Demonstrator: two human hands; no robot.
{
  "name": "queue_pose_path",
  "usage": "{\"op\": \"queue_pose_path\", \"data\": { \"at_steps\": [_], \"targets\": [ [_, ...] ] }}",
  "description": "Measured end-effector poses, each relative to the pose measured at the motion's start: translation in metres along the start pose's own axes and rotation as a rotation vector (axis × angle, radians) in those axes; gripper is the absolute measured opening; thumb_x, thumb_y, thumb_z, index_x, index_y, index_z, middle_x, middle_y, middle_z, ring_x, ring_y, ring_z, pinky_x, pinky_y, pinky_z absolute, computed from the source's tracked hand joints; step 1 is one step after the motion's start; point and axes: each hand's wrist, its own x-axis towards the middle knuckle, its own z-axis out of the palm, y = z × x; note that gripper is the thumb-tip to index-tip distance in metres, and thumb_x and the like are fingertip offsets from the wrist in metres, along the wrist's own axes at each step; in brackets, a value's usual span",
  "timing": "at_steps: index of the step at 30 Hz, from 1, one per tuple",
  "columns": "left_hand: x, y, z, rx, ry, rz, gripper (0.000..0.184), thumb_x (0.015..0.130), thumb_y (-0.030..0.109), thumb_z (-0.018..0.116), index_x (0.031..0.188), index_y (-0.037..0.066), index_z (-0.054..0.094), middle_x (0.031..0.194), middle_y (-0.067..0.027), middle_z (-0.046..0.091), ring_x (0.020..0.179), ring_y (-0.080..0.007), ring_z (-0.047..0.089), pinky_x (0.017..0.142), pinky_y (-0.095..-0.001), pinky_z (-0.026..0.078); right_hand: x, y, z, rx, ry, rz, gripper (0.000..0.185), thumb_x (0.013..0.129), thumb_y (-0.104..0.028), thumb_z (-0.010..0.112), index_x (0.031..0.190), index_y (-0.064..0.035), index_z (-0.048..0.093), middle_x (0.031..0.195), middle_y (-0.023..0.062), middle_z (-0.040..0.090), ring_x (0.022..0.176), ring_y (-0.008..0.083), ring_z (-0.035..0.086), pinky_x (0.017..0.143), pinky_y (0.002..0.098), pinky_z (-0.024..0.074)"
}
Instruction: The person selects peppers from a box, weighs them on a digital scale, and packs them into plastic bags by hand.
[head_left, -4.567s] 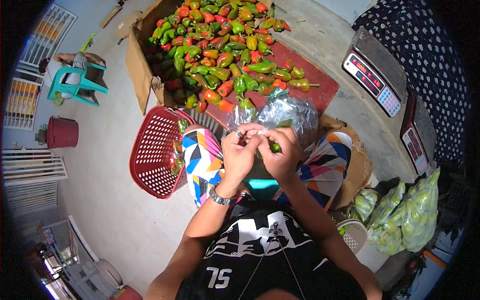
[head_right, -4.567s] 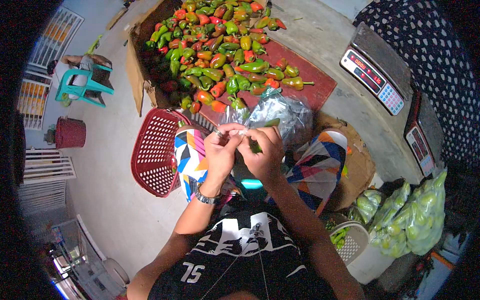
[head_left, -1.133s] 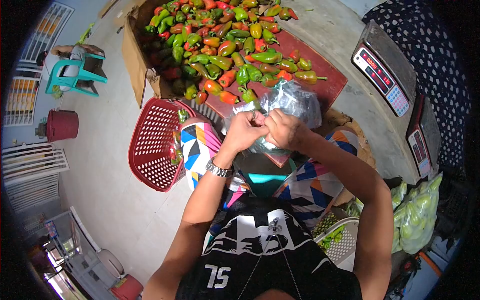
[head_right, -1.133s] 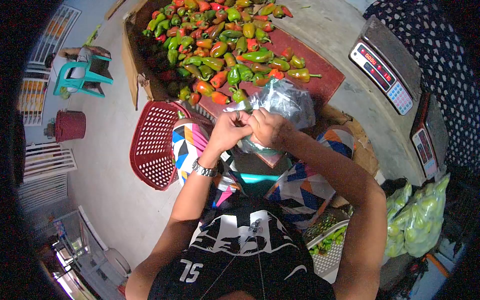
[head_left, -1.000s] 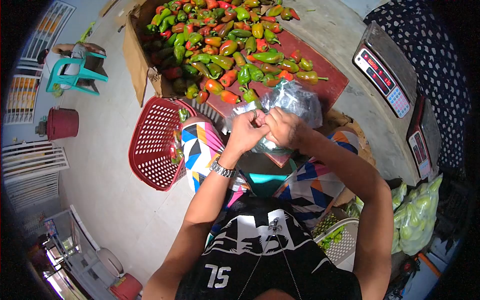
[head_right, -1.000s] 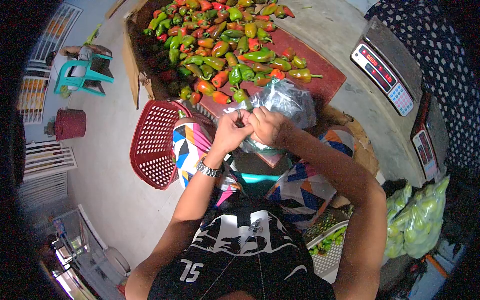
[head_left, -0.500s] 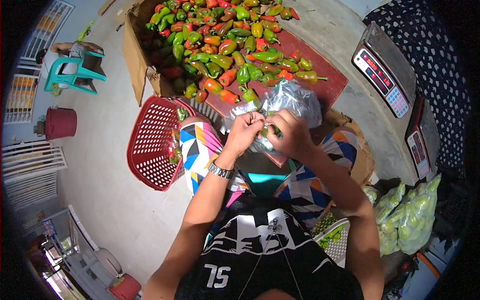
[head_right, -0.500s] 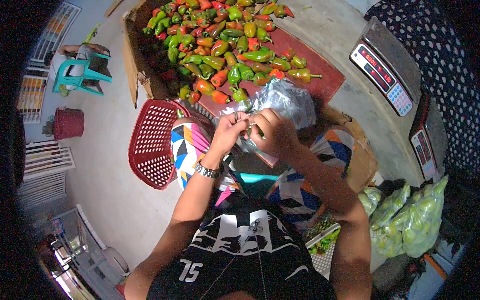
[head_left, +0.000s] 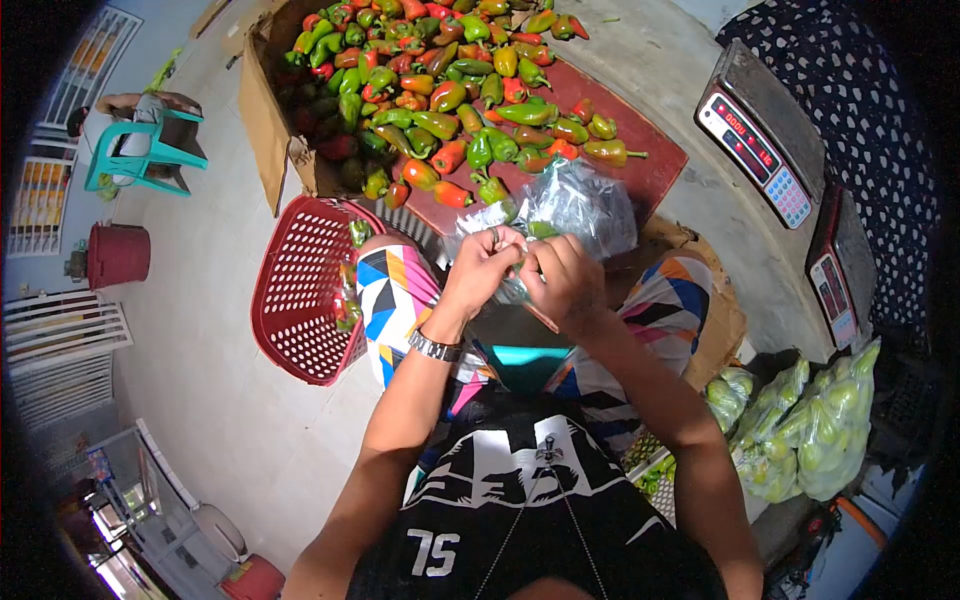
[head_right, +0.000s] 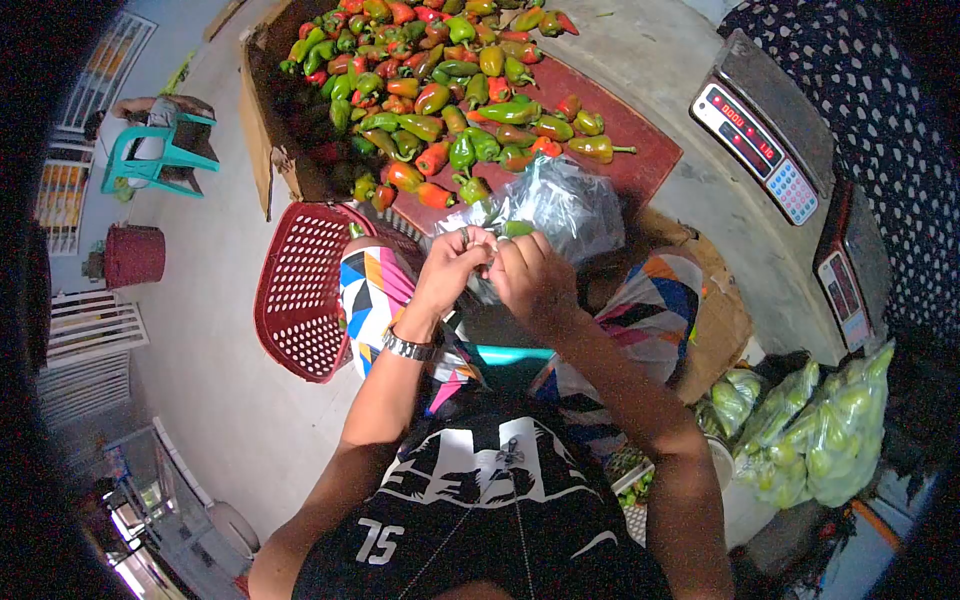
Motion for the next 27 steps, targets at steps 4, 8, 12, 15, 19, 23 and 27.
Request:
{"op": "queue_pose_path", "data": {
  "at_steps": [4,8,12,15,19,23,27],
  "targets": [
    [0.0,-0.006,-0.002,-0.077,-0.011,-0.007,0.008,0.093,0.008,0.067,0.097,0.001,0.069,0.082,0.001,0.068,0.069,-0.0055,0.058,0.064,-0.0225,0.046,0.001,0.003,0.001,0.006,-0.028,-0.008,0.02,0.083,-0.017,0.071,0.093,-0.0064,0.058,0.086,0.0113,0.055,0.084,0.0316,0.06,0.069,0.0436,0.0532],
    [-0.001,0.001,0.001,-0.068,0.023,-0.03,0.011,0.092,0.011,0.072,0.096,0.001,0.072,0.083,-0.0013,0.072,0.068,-0.0058,0.059,0.064,-0.0226,0.045,0.004,0.01,0.006,0.037,-0.002,-0.061,0.018,0.083,-0.017,0.069,0.089,-0.007,0.055,0.084,0.0121,0.053,0.082,0.0329,0.058,0.066,0.0454,0.0524],
    [0.005,0.005,-0.001,-0.066,0.039,-0.068,0.008,0.089,0.009,0.072,0.089,0.002,0.073,0.081,-0.0009,0.073,0.068,-0.0055,0.059,0.062,-0.0215,0.043,0.015,0.027,0.009,0.028,-0.065,-0.149,0.02,0.078,-0.02,0.068,0.085,-0.0073,0.054,0.081,0.0117,0.052,0.078,0.0325,0.058,0.063,0.0449,0.0518],
    [0.012,0.007,0.0,-0.006,0.073,-0.043,0.006,0.088,0.008,0.071,0.089,0.001,0.072,0.08,0.0,0.071,0.068,-0.0047,0.059,0.062,-0.0208,0.042,0.025,0.035,0.01,-0.008,-0.081,-0.223,0.022,0.072,-0.022,0.069,0.082,-0.0078,0.055,0.078,0.01,0.052,0.075,0.0302,0.058,0.059,0.0425,0.0514],
    [0.02,0.008,0.001,0.017,0.069,-0.023,0.007,0.084,0.003,0.073,0.09,0.001,0.07,0.079,0.0005,0.07,0.067,-0.0049,0.058,0.061,-0.0215,0.043,0.033,0.042,0.002,-0.056,-0.132,-0.334,0.023,0.068,-0.022,0.07,0.081,-0.0084,0.057,0.076,0.0075,0.051,0.072,0.0261,0.058,0.055,0.0386,0.0507],
    [0.025,0.001,0.004,0.128,0.058,0.054,0.009,0.082,0.001,0.075,0.089,0.001,0.069,0.078,0.0008,0.068,0.068,-0.006,0.06,0.062,-0.0221,0.046,0.033,0.051,-0.001,-0.024,-0.166,-0.386,0.024,0.067,-0.022,0.071,0.082,-0.0083,0.059,0.075,0.0059,0.051,0.072,0.0246,0.059,0.054,0.0381,0.0507],
    [0.023,0.008,0.009,0.358,0.113,0.098,0.01,0.083,0.002,0.074,0.091,0.002,0.068,0.078,0.0017,0.067,0.072,-0.0067,0.062,0.064,-0.0214,0.048,0.037,0.06,-0.001,0.02,-0.195,-0.433,0.023,0.066,-0.021,0.072,0.081,-0.0087,0.059,0.075,0.0058,0.051,0.071,0.0253,0.059,0.054,0.0391,0.0507]
  ]
}}
